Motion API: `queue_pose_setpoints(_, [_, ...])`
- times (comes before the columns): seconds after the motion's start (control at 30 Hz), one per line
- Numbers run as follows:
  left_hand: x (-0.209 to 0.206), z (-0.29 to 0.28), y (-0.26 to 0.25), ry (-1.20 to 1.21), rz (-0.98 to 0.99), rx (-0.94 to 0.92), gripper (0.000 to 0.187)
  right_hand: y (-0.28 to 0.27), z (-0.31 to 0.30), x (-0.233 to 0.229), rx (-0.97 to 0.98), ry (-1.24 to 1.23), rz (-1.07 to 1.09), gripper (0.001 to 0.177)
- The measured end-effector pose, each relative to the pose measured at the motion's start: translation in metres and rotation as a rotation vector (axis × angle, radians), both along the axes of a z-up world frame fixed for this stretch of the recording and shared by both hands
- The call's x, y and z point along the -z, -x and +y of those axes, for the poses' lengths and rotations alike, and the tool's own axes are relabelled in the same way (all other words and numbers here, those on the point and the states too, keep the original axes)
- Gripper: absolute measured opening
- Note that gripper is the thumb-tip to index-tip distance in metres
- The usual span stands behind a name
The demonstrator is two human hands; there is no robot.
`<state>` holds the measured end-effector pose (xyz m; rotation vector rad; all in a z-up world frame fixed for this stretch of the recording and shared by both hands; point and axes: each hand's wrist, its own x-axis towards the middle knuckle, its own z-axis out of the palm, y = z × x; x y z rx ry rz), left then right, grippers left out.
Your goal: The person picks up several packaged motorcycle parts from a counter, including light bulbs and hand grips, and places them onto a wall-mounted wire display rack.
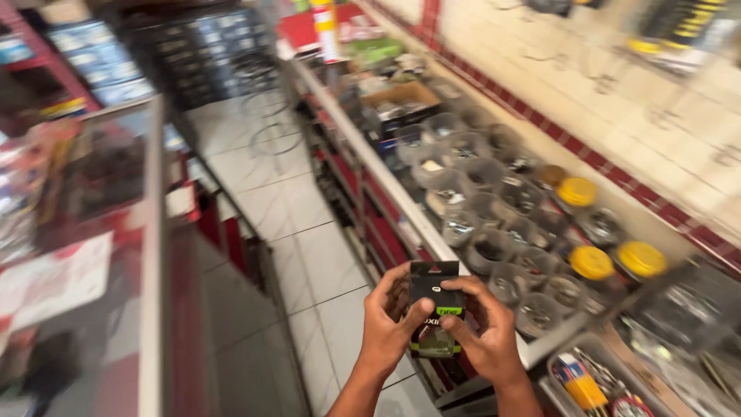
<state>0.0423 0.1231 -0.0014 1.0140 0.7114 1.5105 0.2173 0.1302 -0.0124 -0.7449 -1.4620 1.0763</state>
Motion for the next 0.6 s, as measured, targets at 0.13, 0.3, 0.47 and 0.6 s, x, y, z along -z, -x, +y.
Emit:
queue_pose_setpoints(0.13, [0.01, 0.004, -0.013, -0.018, -0.007, 0.123, 0.061, -0.01, -0.021, 0.003, 0.12, 0.086, 0.052, 0.052])
queue_pose_setpoints(0.3, [0.018, 0.007, -0.036, -0.066, -0.006, 0.296, 0.06, -0.024, -0.048, 0.007, 0.307, 0.055, 0.027, 0.056])
queue_pose_setpoints(0.47, [0.006, 0.0, -0.06, -0.067, 0.036, 0.41, 0.056, -0.043, -0.076, 0.006, 0.444, 0.074, 0.044, 0.06])
queue_pose_setpoints(0.6, [-0.011, 0.0, -0.089, -0.08, 0.036, 0.545, 0.055, -0.068, -0.09, 0.002, 0.542, -0.048, 0.006, 0.06])
